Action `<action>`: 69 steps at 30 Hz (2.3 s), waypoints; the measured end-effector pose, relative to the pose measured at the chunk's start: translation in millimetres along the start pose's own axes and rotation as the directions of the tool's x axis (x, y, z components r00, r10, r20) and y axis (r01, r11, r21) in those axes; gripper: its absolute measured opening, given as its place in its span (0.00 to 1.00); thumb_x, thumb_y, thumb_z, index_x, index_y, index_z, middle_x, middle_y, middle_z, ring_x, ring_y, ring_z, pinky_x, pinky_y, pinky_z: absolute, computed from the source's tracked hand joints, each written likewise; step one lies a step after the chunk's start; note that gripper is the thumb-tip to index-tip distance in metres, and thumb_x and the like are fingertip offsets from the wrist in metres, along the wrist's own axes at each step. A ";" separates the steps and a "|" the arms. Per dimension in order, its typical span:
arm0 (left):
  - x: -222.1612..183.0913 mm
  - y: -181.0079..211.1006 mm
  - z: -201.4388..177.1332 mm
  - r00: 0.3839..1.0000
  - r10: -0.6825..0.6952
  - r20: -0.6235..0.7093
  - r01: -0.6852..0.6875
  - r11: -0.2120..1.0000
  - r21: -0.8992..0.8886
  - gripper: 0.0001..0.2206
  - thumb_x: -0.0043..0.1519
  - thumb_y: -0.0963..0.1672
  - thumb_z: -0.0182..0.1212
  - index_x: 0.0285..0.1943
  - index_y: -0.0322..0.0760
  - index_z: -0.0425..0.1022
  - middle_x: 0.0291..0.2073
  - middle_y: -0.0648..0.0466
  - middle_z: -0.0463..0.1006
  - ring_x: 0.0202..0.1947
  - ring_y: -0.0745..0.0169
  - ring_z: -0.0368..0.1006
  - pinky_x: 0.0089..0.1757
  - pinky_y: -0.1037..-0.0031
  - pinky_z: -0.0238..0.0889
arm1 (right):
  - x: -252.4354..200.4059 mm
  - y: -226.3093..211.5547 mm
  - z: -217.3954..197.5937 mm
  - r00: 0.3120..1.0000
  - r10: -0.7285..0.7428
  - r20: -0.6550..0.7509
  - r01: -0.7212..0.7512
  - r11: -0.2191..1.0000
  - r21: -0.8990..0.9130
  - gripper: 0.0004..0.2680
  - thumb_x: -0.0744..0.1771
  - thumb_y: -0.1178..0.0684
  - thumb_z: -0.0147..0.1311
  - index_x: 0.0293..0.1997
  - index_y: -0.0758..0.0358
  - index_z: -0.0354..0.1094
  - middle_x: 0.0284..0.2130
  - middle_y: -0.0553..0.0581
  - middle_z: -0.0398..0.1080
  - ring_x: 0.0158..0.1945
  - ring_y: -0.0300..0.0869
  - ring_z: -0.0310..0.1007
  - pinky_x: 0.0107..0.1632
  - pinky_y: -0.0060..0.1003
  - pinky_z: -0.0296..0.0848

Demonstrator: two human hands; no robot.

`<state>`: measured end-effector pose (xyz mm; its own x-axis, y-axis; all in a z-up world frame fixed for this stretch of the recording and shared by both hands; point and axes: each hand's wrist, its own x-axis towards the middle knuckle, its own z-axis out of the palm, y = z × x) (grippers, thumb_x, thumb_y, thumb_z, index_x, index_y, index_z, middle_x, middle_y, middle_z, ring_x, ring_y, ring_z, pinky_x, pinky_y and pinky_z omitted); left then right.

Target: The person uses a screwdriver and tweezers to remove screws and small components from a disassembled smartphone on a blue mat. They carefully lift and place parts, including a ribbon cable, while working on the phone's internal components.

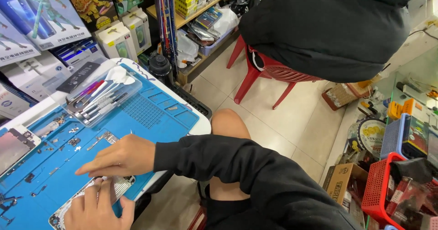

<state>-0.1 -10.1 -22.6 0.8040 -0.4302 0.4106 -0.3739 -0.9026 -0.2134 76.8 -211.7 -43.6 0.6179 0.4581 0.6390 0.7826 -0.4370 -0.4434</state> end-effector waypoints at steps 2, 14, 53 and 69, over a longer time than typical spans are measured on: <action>5.1 4.4 -12.0 1.000 0.004 0.021 -0.004 1.000 0.015 0.21 0.57 0.54 0.53 0.57 0.57 0.82 0.43 0.66 0.80 0.36 0.68 0.73 0.38 0.79 0.68 | -2.9 -1.0 -10.0 0.999 -0.022 0.028 0.022 1.000 -0.014 0.19 0.80 0.45 0.43 0.82 0.27 0.39 0.50 0.34 0.71 0.44 0.34 0.70 0.42 0.40 0.61; 3.5 -11.0 -41.7 1.000 0.005 -0.031 -0.017 0.917 -0.398 0.20 0.56 0.47 0.59 0.56 0.35 0.78 0.50 0.47 0.76 0.46 0.50 0.72 0.52 0.60 0.64 | 40.0 -40.6 -43.0 1.000 0.028 0.007 -0.029 0.983 0.184 0.10 0.68 0.62 0.64 0.53 0.54 0.79 0.35 0.50 0.81 0.36 0.44 0.82 0.38 0.36 0.82; 6.7 -13.1 -22.6 0.999 0.037 -0.020 -0.042 0.864 -0.502 0.22 0.58 0.48 0.54 0.56 0.32 0.80 0.51 0.42 0.77 0.51 0.48 0.72 0.56 0.52 0.62 | 56.4 -48.9 -38.7 0.999 -0.005 -0.032 0.006 0.999 0.032 0.08 0.68 0.62 0.61 0.51 0.62 0.81 0.38 0.54 0.82 0.46 0.49 0.77 0.50 0.40 0.80; 7.4 -14.4 -23.3 0.997 0.009 -0.074 -0.046 0.855 -0.516 0.20 0.56 0.46 0.57 0.52 0.29 0.82 0.50 0.39 0.79 0.50 0.45 0.72 0.56 0.50 0.62 | 56.1 -48.9 -37.3 0.997 -0.066 0.041 0.062 0.993 0.100 0.11 0.68 0.68 0.60 0.54 0.65 0.80 0.39 0.56 0.80 0.47 0.53 0.77 0.53 0.45 0.79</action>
<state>0.5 -0.7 4.2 0.7640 -0.4383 0.4735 -0.5956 -0.7613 0.2563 70.4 -193.5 37.3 0.5675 0.5171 0.6407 0.8228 -0.3281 -0.4640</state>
